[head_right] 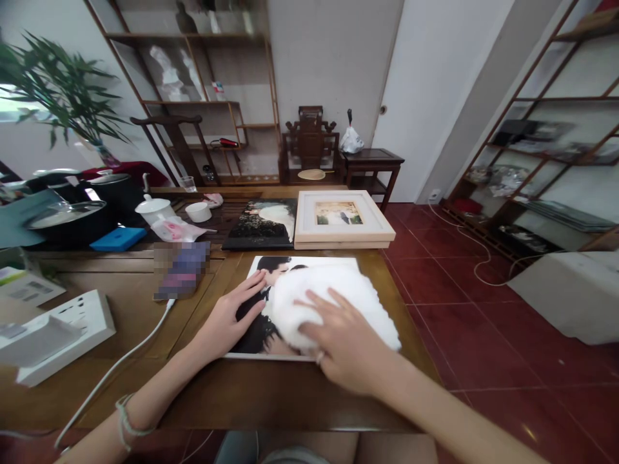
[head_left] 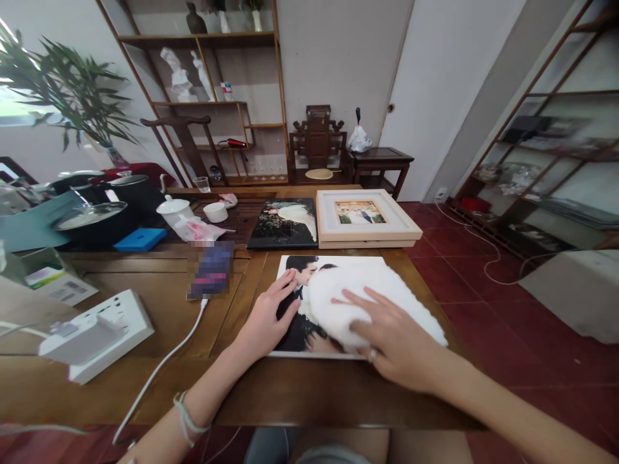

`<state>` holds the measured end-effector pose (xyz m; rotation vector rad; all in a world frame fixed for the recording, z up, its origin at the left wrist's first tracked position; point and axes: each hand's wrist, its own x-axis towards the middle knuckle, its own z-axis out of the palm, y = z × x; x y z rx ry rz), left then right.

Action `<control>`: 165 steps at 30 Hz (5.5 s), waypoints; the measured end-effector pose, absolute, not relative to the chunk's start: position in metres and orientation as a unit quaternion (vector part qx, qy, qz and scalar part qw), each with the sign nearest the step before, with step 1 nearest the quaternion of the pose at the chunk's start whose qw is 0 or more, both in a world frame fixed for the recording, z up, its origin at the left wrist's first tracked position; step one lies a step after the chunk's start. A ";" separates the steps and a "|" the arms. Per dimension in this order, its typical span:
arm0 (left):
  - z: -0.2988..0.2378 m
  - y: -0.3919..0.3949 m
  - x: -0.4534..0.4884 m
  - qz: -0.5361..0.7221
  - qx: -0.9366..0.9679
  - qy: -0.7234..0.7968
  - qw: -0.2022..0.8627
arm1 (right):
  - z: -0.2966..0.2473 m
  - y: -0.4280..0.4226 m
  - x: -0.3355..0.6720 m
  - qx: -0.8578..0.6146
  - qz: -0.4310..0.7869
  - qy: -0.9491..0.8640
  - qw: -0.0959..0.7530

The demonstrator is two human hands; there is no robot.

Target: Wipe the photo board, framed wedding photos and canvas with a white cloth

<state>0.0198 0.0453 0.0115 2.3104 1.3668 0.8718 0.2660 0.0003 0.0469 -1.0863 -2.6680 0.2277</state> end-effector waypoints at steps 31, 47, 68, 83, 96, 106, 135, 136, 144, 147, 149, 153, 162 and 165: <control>0.012 0.043 0.022 0.308 0.790 0.501 0.174 | 0.040 0.046 0.303 -0.485 0.009 -0.863 0.139; 0.006 0.044 0.022 0.311 0.797 0.497 0.145 | 0.047 -0.038 0.267 -0.281 0.121 -0.948 0.085; 0.008 0.045 0.022 0.309 0.806 0.468 0.189 | 0.044 0.001 0.234 -0.369 0.090 -0.920 0.096; 0.011 0.045 0.023 0.309 0.809 0.462 0.192 | 0.055 0.047 0.230 -0.409 0.107 -0.900 0.110; 0.008 0.046 0.023 0.333 0.796 0.468 0.190 | 0.054 0.009 0.235 -0.379 0.095 -0.917 0.083; 0.006 0.045 0.022 0.324 0.798 0.472 0.188 | 0.051 -0.025 0.253 -0.371 0.133 -0.915 0.087; 0.011 0.039 0.023 0.350 0.776 0.486 0.196 | 0.057 -0.037 0.236 -0.330 0.178 -0.926 0.048; 0.011 0.040 0.023 0.341 0.785 0.483 0.184 | 0.055 -0.038 0.243 -0.344 0.173 -0.921 0.053; 0.007 0.042 0.023 0.334 0.812 0.456 0.144 | 0.040 -0.013 0.297 -0.497 0.030 -0.856 0.138; 0.007 0.041 0.024 0.334 0.813 0.457 0.136 | 0.046 0.010 0.296 -0.501 0.028 -0.854 0.138; 0.007 0.041 0.024 0.336 0.813 0.456 0.135 | 0.053 0.027 0.285 -0.484 0.038 -0.862 0.146; 0.007 0.042 0.024 0.339 0.814 0.451 0.137 | 0.065 0.059 0.252 -0.437 0.074 -0.882 0.162; 0.015 0.040 0.026 0.339 0.813 0.445 0.163 | 0.069 0.090 0.184 -0.383 0.115 -0.903 0.156; 0.012 0.040 0.026 0.354 0.809 0.439 0.164 | 0.065 0.088 0.191 -0.395 0.121 -0.898 0.154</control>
